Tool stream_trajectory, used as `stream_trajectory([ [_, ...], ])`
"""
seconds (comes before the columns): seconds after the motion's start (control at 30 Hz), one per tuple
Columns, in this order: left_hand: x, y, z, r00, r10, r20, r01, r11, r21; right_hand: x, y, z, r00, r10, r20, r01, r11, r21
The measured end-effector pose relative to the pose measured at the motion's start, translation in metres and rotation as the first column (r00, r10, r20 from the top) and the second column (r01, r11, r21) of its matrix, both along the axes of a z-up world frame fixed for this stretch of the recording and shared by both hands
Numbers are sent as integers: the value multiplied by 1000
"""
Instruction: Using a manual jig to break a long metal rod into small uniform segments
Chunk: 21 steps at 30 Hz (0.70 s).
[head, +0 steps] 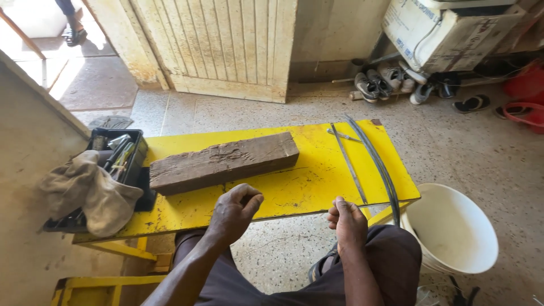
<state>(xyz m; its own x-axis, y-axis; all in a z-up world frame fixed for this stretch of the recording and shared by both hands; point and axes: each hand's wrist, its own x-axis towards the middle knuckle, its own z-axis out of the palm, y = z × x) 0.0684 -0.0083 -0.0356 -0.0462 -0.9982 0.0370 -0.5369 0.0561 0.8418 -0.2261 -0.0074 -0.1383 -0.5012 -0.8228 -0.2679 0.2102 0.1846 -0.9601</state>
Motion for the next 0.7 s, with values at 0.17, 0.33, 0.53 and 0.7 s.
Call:
stream_trajectory([
  [0.17,3,6,5,996,4,87,-9,998,61,-35,-12,38,880,-168,-443,231,969,91],
  [0.33,10,14,10,993,45,113,-61,987,147,-88,-22,37,747,-247,-617,392,913,109],
  [0.53,18,18,9,991,70,114,-88,983,160,-120,-41,31,715,170,-678,291,809,511],
  [0.7,18,21,16,986,111,124,-131,976,171,-131,-49,10,636,207,-743,299,821,486],
])
